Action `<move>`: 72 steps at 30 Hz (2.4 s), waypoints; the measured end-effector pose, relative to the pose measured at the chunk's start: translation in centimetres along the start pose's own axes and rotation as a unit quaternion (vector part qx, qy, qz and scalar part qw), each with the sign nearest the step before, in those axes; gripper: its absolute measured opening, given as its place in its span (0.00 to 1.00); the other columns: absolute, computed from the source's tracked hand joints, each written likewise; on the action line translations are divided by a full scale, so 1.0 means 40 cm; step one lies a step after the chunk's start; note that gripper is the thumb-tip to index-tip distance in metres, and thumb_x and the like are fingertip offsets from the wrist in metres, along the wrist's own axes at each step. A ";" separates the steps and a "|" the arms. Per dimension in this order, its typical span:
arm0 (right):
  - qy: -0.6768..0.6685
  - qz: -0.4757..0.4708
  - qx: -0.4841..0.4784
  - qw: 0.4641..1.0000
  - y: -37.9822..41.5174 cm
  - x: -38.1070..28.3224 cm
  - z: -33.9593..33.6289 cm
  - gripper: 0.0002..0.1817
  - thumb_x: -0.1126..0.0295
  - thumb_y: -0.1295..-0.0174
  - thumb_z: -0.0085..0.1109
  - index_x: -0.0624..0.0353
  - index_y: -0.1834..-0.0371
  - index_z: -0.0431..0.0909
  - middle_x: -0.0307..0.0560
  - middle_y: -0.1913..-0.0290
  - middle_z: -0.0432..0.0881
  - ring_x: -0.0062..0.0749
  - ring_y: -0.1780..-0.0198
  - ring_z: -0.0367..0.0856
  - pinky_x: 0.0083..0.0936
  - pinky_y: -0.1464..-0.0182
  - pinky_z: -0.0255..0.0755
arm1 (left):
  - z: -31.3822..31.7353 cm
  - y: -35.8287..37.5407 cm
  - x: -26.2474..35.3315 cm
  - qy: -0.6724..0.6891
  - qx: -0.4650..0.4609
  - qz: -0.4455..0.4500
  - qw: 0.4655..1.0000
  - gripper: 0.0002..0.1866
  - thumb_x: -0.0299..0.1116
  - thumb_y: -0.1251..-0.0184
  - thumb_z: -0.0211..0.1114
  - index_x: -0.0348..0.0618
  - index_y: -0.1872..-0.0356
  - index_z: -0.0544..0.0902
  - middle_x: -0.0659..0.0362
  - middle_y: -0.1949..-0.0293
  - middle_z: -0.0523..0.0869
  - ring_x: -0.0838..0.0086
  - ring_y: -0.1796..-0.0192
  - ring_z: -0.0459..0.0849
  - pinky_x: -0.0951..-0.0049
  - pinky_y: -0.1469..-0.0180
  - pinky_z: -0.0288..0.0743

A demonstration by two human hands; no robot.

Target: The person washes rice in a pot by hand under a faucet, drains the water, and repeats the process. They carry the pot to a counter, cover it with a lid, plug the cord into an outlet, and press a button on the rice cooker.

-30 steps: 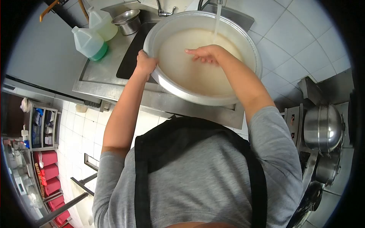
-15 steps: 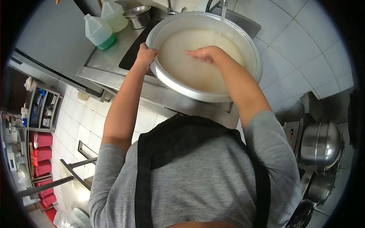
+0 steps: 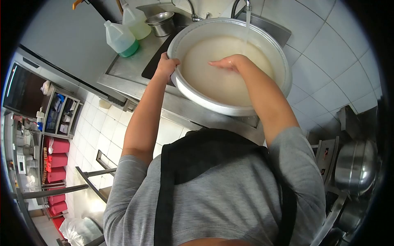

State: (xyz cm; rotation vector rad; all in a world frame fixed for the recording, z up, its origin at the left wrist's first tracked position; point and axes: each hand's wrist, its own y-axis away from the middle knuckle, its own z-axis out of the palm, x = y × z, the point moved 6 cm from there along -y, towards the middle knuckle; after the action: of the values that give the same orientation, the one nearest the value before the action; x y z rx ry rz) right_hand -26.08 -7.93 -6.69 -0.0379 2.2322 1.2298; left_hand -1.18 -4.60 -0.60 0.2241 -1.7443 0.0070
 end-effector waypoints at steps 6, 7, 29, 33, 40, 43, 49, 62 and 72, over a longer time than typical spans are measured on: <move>0.024 0.005 0.006 1.000 0.133 -0.044 0.024 0.58 0.23 0.53 0.47 0.53 0.26 0.50 0.50 0.23 0.38 0.50 0.23 0.34 0.50 0.28 0.32 | 0.002 -0.010 -0.017 0.024 -0.021 -0.010 0.999 0.42 0.23 0.54 0.62 0.30 0.33 0.55 0.45 0.55 0.77 0.62 0.57 0.78 0.65 0.52 0.74; 0.023 -0.005 0.005 1.000 0.123 -0.039 0.023 0.58 0.23 0.53 0.47 0.54 0.26 0.51 0.52 0.23 0.38 0.49 0.23 0.34 0.50 0.28 0.33 | 0.002 -0.012 -0.019 0.026 -0.021 -0.008 0.999 0.42 0.23 0.54 0.62 0.30 0.33 0.55 0.45 0.55 0.77 0.62 0.57 0.78 0.64 0.52 0.74; 0.068 0.033 0.004 0.997 0.044 0.004 -0.006 0.62 0.18 0.59 0.43 0.49 0.25 0.48 0.55 0.24 0.41 0.49 0.25 0.43 0.49 0.29 0.39 | 0.002 0.000 -0.015 0.018 -0.001 -0.003 1.000 0.36 0.25 0.49 0.60 0.36 0.36 0.59 0.45 0.53 0.75 0.59 0.55 0.78 0.59 0.55 0.76; 0.059 0.025 -0.028 0.998 0.095 -0.014 0.010 0.60 0.19 0.57 0.43 0.48 0.25 0.47 0.52 0.23 0.35 0.52 0.24 0.38 0.52 0.29 0.34 | 0.004 0.016 -0.003 0.019 0.007 -0.008 1.000 0.34 0.26 0.49 0.60 0.37 0.37 0.62 0.47 0.56 0.76 0.60 0.55 0.78 0.60 0.56 0.76; 0.028 -0.031 -0.026 0.999 0.085 -0.025 0.025 0.59 0.21 0.55 0.45 0.47 0.25 0.46 0.51 0.23 0.30 0.51 0.24 0.33 0.52 0.28 0.30 | 0.004 0.011 -0.010 0.035 0.006 0.008 0.999 0.34 0.25 0.51 0.61 0.38 0.38 0.63 0.48 0.58 0.77 0.60 0.58 0.78 0.60 0.56 0.76; 0.030 -0.010 -0.024 0.999 0.106 -0.023 0.018 0.59 0.20 0.56 0.45 0.47 0.25 0.47 0.50 0.23 0.31 0.50 0.24 0.34 0.51 0.28 0.32 | -0.002 0.013 -0.004 0.022 0.013 0.005 1.000 0.33 0.25 0.51 0.62 0.38 0.39 0.64 0.46 0.57 0.77 0.59 0.59 0.79 0.61 0.57 0.77; 0.066 0.044 -0.004 0.997 0.053 0.003 -0.010 0.57 0.21 0.57 0.49 0.41 0.26 0.51 0.35 0.23 0.42 0.26 0.45 0.61 0.25 0.47 0.61 | 0.005 0.014 -0.004 0.039 0.003 0.000 0.999 0.33 0.25 0.51 0.61 0.36 0.39 0.64 0.46 0.56 0.77 0.59 0.60 0.79 0.60 0.58 0.77; 0.030 0.019 0.021 0.999 0.035 0.015 -0.011 0.54 0.22 0.57 0.51 0.39 0.27 0.56 0.42 0.23 0.43 0.28 0.38 0.61 0.27 0.44 0.60 | 0.005 0.016 -0.003 0.047 -0.006 -0.013 0.999 0.40 0.24 0.52 0.61 0.33 0.34 0.56 0.43 0.52 0.76 0.58 0.56 0.79 0.61 0.55 0.76; 0.031 0.043 0.013 0.999 0.091 -0.002 -0.001 0.54 0.23 0.57 0.52 0.41 0.28 0.58 0.41 0.23 0.45 0.29 0.41 0.62 0.32 0.40 0.59 | 0.005 0.017 -0.005 0.057 -0.008 -0.011 0.998 0.33 0.24 0.51 0.60 0.34 0.39 0.63 0.46 0.56 0.77 0.60 0.59 0.79 0.61 0.61 0.78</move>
State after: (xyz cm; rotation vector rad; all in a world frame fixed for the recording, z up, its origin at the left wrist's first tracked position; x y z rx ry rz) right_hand -27.09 -5.89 -3.86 0.0307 2.3244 1.2614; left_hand -1.43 -3.94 -0.77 0.2262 -1.6269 -0.0104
